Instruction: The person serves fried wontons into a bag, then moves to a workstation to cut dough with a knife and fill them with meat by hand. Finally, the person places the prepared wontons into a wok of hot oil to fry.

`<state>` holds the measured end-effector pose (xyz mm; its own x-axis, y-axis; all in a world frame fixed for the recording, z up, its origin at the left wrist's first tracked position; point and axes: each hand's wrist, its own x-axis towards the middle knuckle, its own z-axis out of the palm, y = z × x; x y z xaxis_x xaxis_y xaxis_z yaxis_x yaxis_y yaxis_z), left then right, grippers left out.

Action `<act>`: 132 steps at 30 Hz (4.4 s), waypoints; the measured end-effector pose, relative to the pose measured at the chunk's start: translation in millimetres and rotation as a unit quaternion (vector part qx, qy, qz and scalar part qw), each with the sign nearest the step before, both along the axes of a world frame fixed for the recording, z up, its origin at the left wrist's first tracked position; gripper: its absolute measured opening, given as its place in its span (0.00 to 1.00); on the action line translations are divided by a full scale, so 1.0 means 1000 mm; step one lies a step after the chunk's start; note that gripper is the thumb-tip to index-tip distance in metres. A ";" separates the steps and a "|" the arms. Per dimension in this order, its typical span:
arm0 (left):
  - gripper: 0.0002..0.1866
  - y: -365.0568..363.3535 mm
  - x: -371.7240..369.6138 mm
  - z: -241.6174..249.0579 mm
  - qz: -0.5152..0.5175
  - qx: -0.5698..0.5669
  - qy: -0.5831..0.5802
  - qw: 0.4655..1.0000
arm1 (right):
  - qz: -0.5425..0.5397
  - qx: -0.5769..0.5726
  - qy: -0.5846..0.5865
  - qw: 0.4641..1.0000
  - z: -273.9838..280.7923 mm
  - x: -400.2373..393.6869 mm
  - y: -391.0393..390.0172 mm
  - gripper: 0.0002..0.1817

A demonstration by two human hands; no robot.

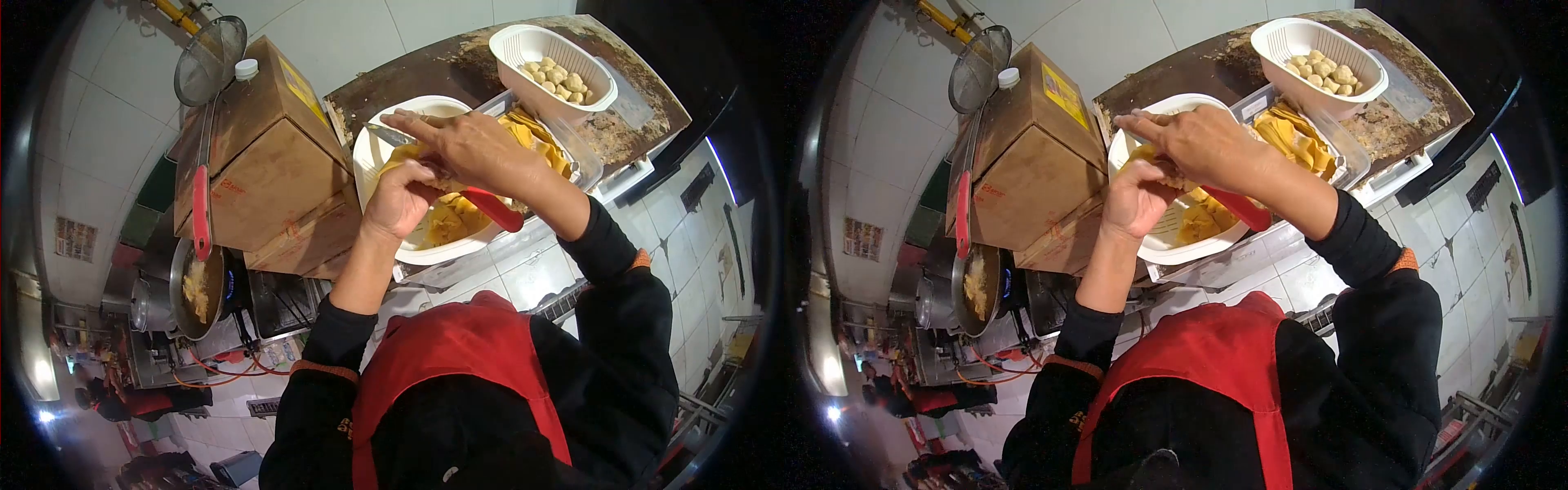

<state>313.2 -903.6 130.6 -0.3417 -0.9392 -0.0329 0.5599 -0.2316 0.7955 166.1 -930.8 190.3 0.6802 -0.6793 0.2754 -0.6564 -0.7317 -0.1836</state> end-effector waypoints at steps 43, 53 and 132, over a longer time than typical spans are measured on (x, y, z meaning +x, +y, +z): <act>0.18 0.008 -0.010 0.011 0.065 -0.058 0.013 0.996 | 0.111 0.112 -0.267 0.951 -0.013 -0.030 -0.010 0.18; 0.12 0.011 0.001 0.012 0.021 -0.028 0.034 0.999 | 0.131 0.121 -0.322 0.930 -0.016 -0.028 -0.009 0.15; 0.14 0.225 0.225 -0.075 0.285 0.124 0.072 0.948 | 0.113 0.638 -0.287 0.706 -0.059 0.266 0.109 0.07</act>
